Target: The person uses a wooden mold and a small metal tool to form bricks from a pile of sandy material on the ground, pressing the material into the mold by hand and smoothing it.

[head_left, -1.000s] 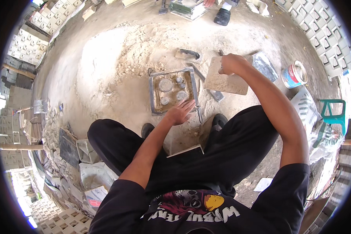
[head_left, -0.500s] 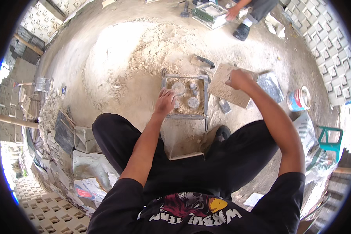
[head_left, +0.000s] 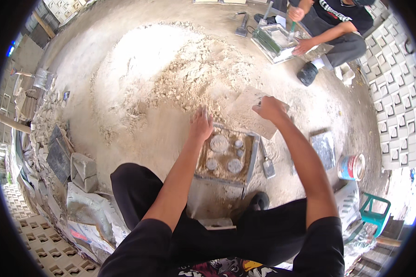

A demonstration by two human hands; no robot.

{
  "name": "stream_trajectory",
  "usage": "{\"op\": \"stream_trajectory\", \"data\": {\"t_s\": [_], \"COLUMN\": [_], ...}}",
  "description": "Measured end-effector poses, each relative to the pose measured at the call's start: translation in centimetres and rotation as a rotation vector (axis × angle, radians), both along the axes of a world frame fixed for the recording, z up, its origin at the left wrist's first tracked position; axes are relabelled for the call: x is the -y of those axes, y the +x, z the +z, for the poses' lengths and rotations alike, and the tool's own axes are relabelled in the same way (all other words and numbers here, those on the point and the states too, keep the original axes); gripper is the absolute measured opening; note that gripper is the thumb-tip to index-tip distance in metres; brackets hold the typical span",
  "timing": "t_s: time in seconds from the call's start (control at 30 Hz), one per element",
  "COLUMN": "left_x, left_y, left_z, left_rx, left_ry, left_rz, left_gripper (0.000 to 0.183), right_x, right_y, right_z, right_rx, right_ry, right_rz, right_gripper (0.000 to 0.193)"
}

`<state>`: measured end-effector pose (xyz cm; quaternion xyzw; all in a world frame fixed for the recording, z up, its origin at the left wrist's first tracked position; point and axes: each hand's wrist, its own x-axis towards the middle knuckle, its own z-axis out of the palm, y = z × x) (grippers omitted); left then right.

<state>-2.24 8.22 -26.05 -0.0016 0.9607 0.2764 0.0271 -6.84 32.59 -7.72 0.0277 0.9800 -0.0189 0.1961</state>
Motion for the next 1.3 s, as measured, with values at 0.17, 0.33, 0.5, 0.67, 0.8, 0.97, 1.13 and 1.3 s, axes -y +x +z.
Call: {"op": "stream_trajectory", "data": {"t_s": [0.17,0.33,0.5,0.67,0.8,0.97,1.13,1.3], "left_x": [-0.1,-0.2,0.1,-0.2,-0.5,0.9,2.1,2.2], "left_y": [-0.4,-0.4,-0.1,-0.2,-0.4,0.9,5.8,8.4], "left_z": [-0.1,0.8,0.8,0.4,-0.2,-0.2,1.2,4.3], "left_rx": [-0.055,-0.103,-0.062,-0.095,-0.141,0.014,-0.116,-0.2], "left_ry": [-0.003,-0.011,0.003,0.0,-0.012,0.1,-0.03,0.122], "left_rz": [0.001,0.017,0.04,0.09,0.119,0.164,0.1,-0.127], "left_gripper": [0.052,0.046,0.045,0.042,0.041,0.044,0.051,0.055], "right_x": [3.8,8.8,14.0,12.3,8.4,3.1,-0.9,-0.1], "right_y": [-8.7,-14.7,-17.7,-14.5,-10.4,-3.5,3.9,11.4], "right_z": [-9.0,-16.4,-15.8,-12.6,-7.5,-0.8,1.6,0.3], "right_rx": [0.041,0.094,0.084,-0.013,-0.113,-0.147,-0.035,0.098], "right_ry": [-0.039,-0.186,-0.302,-0.301,-0.24,-0.199,-0.081,0.047], "right_rz": [-0.019,-0.083,-0.081,-0.153,-0.14,0.04,0.227,0.308], "right_gripper": [0.053,0.055,0.056,0.056,0.057,0.05,0.047,0.047]}}
